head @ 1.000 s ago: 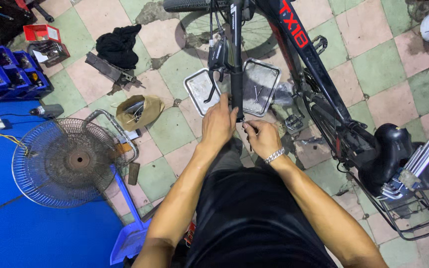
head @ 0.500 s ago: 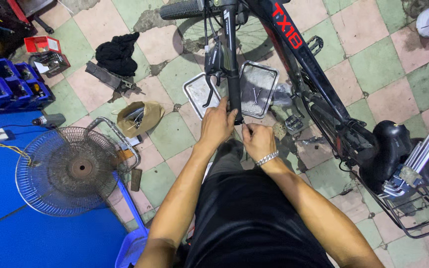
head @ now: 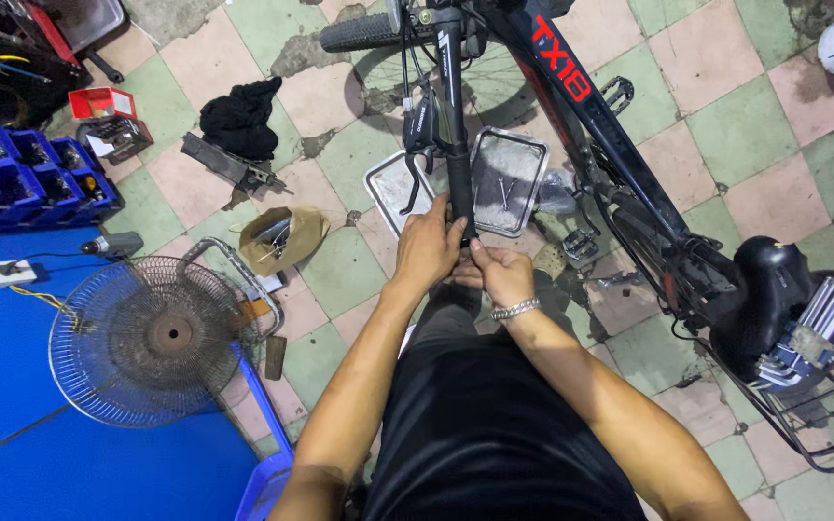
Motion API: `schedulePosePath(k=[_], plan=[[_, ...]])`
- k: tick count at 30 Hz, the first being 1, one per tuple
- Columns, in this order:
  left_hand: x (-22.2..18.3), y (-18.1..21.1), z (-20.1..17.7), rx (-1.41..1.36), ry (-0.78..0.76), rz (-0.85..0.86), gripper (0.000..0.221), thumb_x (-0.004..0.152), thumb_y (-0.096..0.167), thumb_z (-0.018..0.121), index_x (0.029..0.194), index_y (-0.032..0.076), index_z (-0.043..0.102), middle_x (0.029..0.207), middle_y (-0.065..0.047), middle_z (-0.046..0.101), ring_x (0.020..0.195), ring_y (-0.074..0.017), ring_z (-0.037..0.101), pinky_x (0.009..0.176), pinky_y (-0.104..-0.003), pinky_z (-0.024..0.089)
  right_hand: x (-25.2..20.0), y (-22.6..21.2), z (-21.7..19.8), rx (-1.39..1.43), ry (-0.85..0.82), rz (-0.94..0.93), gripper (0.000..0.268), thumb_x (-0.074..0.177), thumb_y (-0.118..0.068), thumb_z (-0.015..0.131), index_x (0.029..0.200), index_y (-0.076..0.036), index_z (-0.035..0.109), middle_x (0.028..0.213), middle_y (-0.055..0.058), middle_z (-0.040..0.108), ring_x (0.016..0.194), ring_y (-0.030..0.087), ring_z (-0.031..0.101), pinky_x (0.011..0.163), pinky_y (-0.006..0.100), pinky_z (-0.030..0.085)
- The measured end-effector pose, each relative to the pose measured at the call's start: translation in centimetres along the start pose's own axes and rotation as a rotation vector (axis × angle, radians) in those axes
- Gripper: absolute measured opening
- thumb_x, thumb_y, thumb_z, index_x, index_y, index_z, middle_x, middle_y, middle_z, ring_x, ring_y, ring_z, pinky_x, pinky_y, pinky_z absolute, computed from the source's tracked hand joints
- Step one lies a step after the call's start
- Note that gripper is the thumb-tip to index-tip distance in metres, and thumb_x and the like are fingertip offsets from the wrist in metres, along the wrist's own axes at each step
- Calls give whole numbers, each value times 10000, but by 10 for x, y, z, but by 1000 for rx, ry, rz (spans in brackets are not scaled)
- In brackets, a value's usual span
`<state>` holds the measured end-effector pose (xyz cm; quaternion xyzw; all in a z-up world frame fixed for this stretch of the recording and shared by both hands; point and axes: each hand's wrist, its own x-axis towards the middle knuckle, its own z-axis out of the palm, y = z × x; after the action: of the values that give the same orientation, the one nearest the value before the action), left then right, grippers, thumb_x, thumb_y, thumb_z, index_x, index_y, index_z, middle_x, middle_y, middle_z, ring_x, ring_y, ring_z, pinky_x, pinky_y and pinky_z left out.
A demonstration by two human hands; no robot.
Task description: The person repairs a bicycle handlebar using Allen keys and an air compressor nozzle. They move a metal tray, loosen parts with tools, and manipulate the grip and brake assembly.
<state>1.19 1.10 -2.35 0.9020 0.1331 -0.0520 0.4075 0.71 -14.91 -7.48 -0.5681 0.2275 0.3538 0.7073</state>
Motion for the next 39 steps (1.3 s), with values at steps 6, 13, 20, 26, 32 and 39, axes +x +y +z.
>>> schedulePosePath(k=[6, 13, 20, 26, 32, 39], plan=[[1, -1, 1, -16, -11, 3, 492, 937, 224, 679, 1340, -23, 542, 891, -217, 720, 833, -446, 657, 781, -520, 496, 0, 4, 1, 383, 119, 189, 269, 990, -189, 644, 1042, 75, 637, 924, 191, 716, 818, 330, 766, 755, 423, 659], [1, -1, -3, -24, -34, -12, 483, 936, 222, 684, 1334, -14, 544, 903, -221, 723, 835, -449, 663, 776, -528, 499, -20, -22, 10, -363, 90, -177, 391, 1006, -251, 660, 932, 126, 735, 740, 167, 739, 549, 209, 704, 511, 312, 551], [-1, 2, -5, -24, 19, 42, 465, 929, 207, 693, 1316, -13, 560, 919, -225, 736, 839, -458, 663, 783, -528, 509, -17, -20, -1, -314, 20, -196, 318, 986, -204, 675, 939, 106, 729, 733, 127, 754, 555, 175, 718, 492, 267, 560], [3, 0, -2, -31, -9, 17, 464, 936, 223, 691, 1312, -11, 556, 947, -216, 740, 846, -447, 679, 771, -526, 514, -16, -14, 4, -380, 54, -186, 323, 974, -217, 681, 946, 100, 738, 780, 124, 755, 632, 199, 769, 544, 277, 604], [2, -2, -2, -30, -10, 4, 465, 936, 228, 688, 1315, -10, 561, 945, -214, 742, 859, -446, 674, 787, -521, 513, -6, -4, 2, -71, 5, -95, 343, 981, -228, 677, 987, 114, 700, 812, 175, 754, 620, 223, 759, 564, 297, 622], [2, 1, -5, -15, -22, 8, 473, 936, 220, 688, 1319, -25, 557, 904, -234, 730, 837, -449, 674, 791, -521, 510, -6, -6, -3, -98, 43, -58, 341, 970, -240, 683, 926, 98, 699, 749, 128, 725, 548, 191, 719, 497, 272, 567]])
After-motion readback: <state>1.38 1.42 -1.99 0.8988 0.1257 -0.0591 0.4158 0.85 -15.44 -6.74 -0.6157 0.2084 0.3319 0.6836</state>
